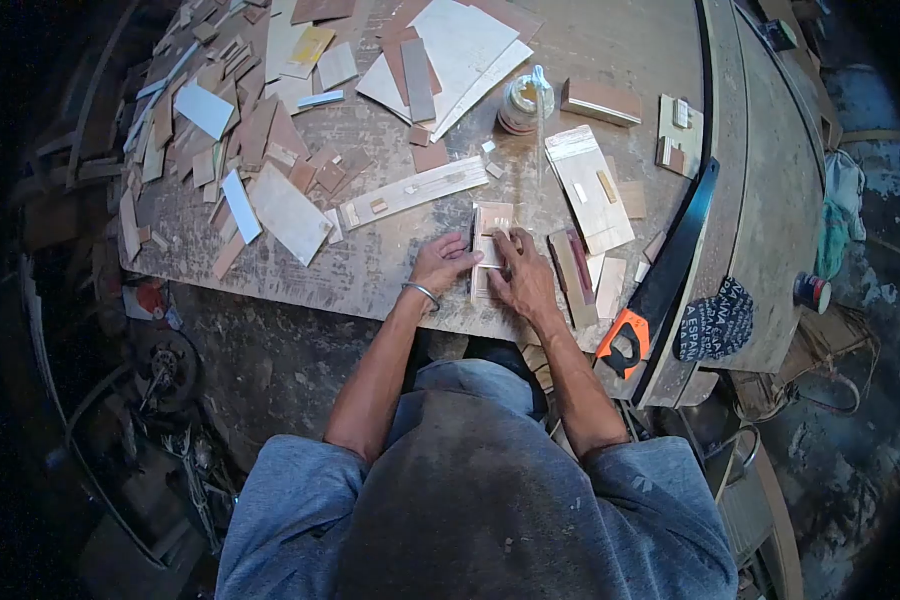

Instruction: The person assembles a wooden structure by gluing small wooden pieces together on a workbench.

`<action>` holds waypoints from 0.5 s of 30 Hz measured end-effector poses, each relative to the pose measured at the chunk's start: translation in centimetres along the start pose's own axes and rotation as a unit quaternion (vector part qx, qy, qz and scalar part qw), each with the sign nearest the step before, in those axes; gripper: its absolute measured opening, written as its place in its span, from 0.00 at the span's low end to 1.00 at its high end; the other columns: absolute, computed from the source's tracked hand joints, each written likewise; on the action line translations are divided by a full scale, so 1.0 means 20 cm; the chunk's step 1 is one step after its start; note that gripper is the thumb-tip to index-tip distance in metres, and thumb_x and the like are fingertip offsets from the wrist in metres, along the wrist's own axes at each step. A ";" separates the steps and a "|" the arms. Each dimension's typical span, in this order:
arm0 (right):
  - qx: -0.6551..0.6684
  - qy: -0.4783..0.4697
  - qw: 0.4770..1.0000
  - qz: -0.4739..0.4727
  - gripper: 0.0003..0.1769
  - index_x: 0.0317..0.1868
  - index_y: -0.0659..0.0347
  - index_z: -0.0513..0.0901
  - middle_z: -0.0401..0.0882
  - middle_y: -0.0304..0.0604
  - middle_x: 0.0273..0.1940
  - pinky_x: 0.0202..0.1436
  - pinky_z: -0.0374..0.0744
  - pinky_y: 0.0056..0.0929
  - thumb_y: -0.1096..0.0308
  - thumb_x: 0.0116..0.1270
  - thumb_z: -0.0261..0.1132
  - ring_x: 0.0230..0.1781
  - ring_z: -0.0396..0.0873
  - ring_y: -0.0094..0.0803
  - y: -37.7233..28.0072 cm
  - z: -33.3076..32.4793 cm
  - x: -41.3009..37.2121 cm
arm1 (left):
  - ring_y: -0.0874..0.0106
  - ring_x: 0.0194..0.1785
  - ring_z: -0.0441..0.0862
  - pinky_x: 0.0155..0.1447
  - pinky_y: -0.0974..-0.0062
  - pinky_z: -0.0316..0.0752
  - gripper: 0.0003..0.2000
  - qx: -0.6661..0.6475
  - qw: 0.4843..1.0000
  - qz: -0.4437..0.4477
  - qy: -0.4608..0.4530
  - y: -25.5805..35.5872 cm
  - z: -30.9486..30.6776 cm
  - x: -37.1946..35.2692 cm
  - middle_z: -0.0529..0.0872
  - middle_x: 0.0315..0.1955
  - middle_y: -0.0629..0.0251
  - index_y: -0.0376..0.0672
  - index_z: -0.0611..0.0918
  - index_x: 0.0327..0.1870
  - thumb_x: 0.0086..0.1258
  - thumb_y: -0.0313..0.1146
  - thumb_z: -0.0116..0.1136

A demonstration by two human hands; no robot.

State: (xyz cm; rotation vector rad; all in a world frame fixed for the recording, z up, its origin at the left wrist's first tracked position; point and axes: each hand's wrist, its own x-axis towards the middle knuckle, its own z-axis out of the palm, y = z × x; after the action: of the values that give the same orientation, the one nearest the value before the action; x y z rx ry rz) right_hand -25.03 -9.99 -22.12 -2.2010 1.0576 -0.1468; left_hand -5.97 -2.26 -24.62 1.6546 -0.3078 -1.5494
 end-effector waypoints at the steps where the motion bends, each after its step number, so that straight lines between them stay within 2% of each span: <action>1: 0.012 0.001 1.000 0.004 0.39 0.74 0.54 0.71 0.69 0.59 0.68 0.57 0.80 0.51 0.64 0.61 0.71 0.58 0.79 0.59 0.00 -0.01 0.00 | 0.68 0.59 0.82 0.58 0.73 0.79 0.44 0.005 1.000 0.002 0.003 0.00 0.00 0.00 0.79 0.68 0.50 0.28 0.69 0.73 0.60 0.41 0.81; 2: 0.023 0.001 1.000 0.008 0.39 0.74 0.55 0.71 0.69 0.59 0.68 0.58 0.80 0.51 0.63 0.61 0.71 0.58 0.79 0.59 0.00 -0.02 -0.01 | 0.70 0.56 0.83 0.52 0.76 0.81 0.43 0.009 1.000 0.003 0.006 0.00 0.00 0.00 0.79 0.68 0.52 0.30 0.70 0.73 0.60 0.42 0.80; 5: 0.049 0.056 0.997 0.012 0.35 0.72 0.58 0.74 0.71 0.60 0.66 0.60 0.79 0.50 0.65 0.63 0.71 0.59 0.78 0.60 -0.01 -0.09 -0.04 | 0.70 0.55 0.84 0.52 0.77 0.81 0.36 -0.016 0.999 -0.040 0.033 0.05 -0.02 -0.04 0.82 0.63 0.54 0.30 0.73 0.70 0.65 0.39 0.76; 8: 0.113 0.146 0.982 0.037 0.22 0.59 0.64 0.80 0.76 0.62 0.60 0.61 0.78 0.48 0.67 0.66 0.70 0.60 0.77 0.59 0.09 -0.12 -0.12 | 0.71 0.47 0.87 0.44 0.78 0.81 0.24 -0.136 0.986 0.019 0.098 -0.13 -0.15 -0.03 0.88 0.51 0.59 0.33 0.79 0.62 0.70 0.36 0.71; 10: 0.097 0.189 0.977 0.013 0.09 0.43 0.69 0.80 0.80 0.60 0.49 0.57 0.79 0.44 0.71 0.68 0.68 0.53 0.80 0.56 0.13 -0.19 -0.21 | 0.74 0.34 0.85 0.34 0.80 0.78 0.12 -0.112 0.981 0.029 0.155 -0.23 -0.33 -0.07 0.86 0.34 0.65 0.36 0.83 0.49 0.74 0.35 0.66; 12: 0.127 0.177 0.974 0.057 0.08 0.36 0.69 0.77 0.80 0.56 0.40 0.50 0.79 0.40 0.72 0.69 0.67 0.44 0.81 0.50 0.10 -0.27 -0.34 | 0.77 0.26 0.79 0.28 0.79 0.75 0.12 -0.150 0.964 0.030 0.218 -0.26 -0.47 -0.23 0.79 0.25 0.70 0.38 0.82 0.38 0.77 0.39 0.63; 15: 0.168 0.178 0.969 0.024 0.10 0.34 0.69 0.77 0.77 0.51 0.34 0.43 0.77 0.36 0.72 0.71 0.66 0.35 0.78 0.45 -0.01 -0.34 -0.47 | 0.78 0.25 0.76 0.31 0.79 0.76 0.16 -0.185 0.929 0.003 0.321 -0.15 -0.52 -0.50 0.75 0.23 0.72 0.38 0.80 0.35 0.80 0.43 0.59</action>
State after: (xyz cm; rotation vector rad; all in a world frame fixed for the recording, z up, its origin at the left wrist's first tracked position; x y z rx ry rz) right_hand -33.64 -6.63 -15.13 -1.8774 1.1776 -0.6706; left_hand 0.37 10.47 -20.59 1.7351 0.3124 -0.9060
